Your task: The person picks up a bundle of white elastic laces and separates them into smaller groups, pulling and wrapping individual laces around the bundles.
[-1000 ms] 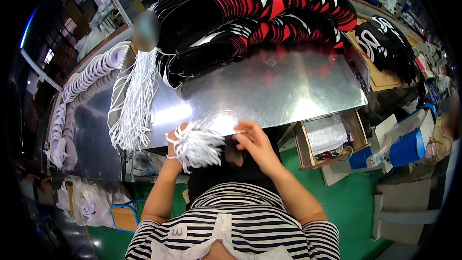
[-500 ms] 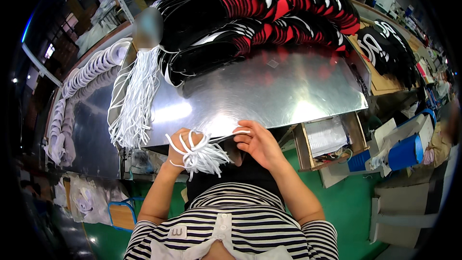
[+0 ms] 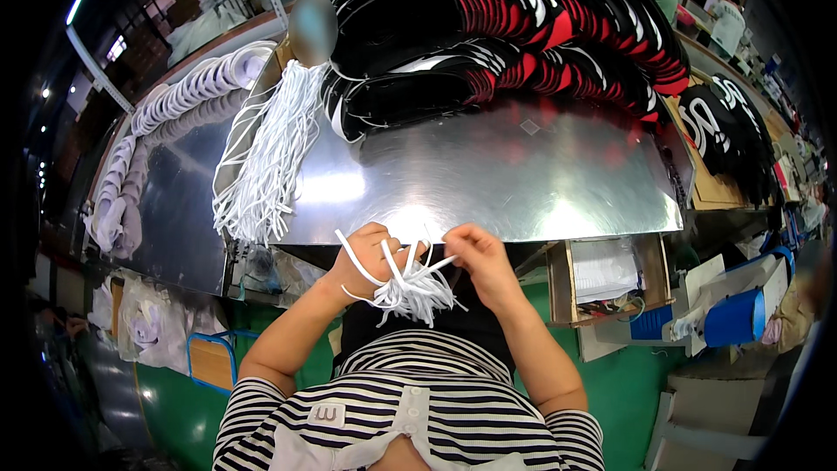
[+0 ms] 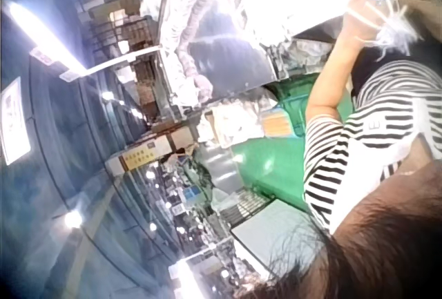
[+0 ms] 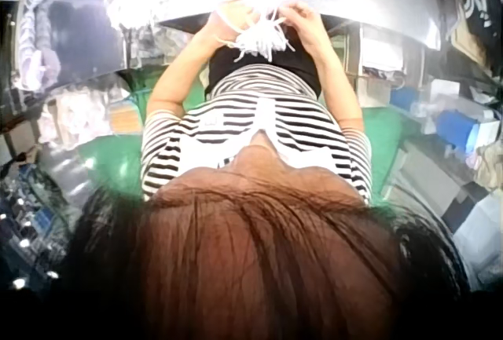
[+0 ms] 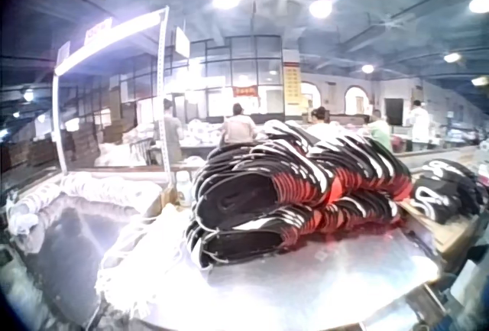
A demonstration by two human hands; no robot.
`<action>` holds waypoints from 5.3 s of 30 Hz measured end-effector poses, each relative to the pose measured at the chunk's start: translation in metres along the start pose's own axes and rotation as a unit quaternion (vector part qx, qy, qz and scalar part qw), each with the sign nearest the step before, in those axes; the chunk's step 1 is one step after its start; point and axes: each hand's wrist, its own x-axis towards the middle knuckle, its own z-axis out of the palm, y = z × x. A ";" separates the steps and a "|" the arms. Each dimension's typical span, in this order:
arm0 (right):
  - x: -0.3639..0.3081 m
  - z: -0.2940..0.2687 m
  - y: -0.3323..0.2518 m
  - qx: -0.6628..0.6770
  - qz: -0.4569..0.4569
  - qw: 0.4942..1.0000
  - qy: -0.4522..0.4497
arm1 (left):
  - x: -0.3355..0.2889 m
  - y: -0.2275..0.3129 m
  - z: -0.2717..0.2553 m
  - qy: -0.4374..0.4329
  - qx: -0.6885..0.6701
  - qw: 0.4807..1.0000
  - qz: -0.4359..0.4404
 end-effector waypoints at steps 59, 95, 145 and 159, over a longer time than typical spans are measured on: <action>0.017 0.018 -0.003 -0.226 -0.128 0.962 0.083 | 0.013 0.000 0.041 0.126 -0.806 0.326 -0.478; 0.002 0.049 -0.013 -0.477 -0.400 0.776 -0.100 | 0.012 0.008 0.077 0.220 -0.788 0.325 -0.475; -0.002 0.001 -0.039 0.086 -0.099 0.991 0.007 | 0.010 -0.005 0.042 0.193 -0.817 0.258 -0.478; -0.008 0.005 -0.026 -0.001 -0.163 0.987 0.001 | 0.020 0.001 0.045 0.182 -0.832 0.241 -0.466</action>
